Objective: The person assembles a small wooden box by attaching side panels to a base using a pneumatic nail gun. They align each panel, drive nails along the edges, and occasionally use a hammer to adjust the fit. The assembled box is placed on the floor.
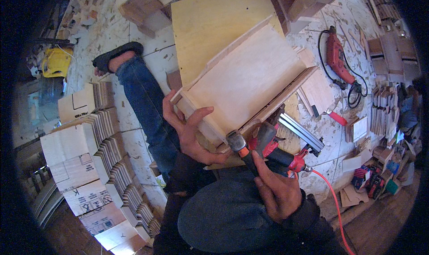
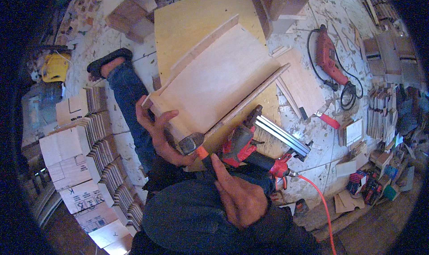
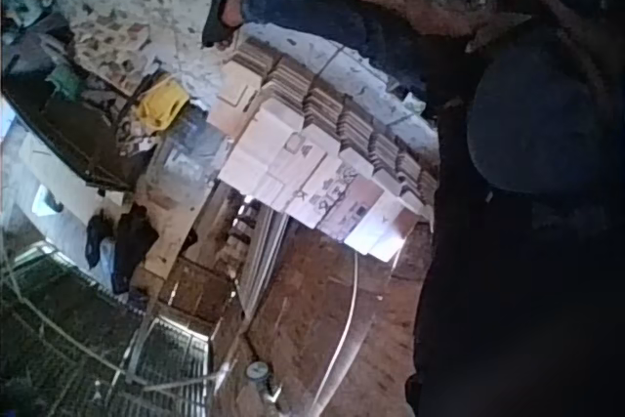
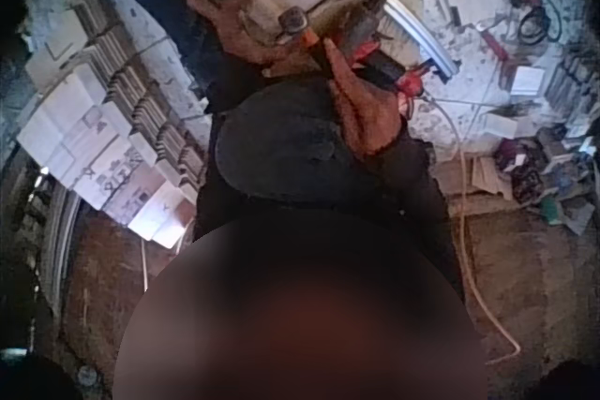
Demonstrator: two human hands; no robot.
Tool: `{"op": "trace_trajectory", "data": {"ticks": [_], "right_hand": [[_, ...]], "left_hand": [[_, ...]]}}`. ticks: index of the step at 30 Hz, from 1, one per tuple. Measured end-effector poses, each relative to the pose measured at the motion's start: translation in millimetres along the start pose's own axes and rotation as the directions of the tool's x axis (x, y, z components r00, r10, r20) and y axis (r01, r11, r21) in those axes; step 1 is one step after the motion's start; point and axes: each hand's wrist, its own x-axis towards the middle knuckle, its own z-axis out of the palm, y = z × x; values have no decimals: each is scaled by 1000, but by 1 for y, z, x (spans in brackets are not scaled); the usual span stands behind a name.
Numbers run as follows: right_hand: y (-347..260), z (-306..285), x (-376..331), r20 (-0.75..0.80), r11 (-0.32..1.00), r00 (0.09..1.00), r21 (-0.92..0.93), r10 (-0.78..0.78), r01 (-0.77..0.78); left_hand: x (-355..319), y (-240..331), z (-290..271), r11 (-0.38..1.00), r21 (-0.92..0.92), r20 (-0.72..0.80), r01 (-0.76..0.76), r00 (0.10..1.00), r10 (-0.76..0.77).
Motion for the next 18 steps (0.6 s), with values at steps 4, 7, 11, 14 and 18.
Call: {"op": "trace_trajectory", "data": {"ticks": [4, 7, 11, 14, 18], "right_hand": [[5, -5, 4, -31, 998, 998, -3, -62, 62], [7, -5, 5, -17, 998, 998, 0, -55, 55], [3, 2, 0, -5, 997, 997, -27, -77, 77], [2, 4, -2, -27, 996, 996, 2, -86, 86], [-1, 5, -5, -44, 998, 997, 6, -64, 64]], "left_hand": [[-2, -3, -3, 999, 43, 32, -11, 999, 9], [-5, -6, -5, 998, 56, 71, -3, 997, -1], [-3, -12, -6, 996, 43, 85, -80, 993, 76], [-5, -13, -2, 999, -13, 50, -50, 997, 51], [-7, -11, 1, 999, -18, 14, -28, 999, 28]]}}
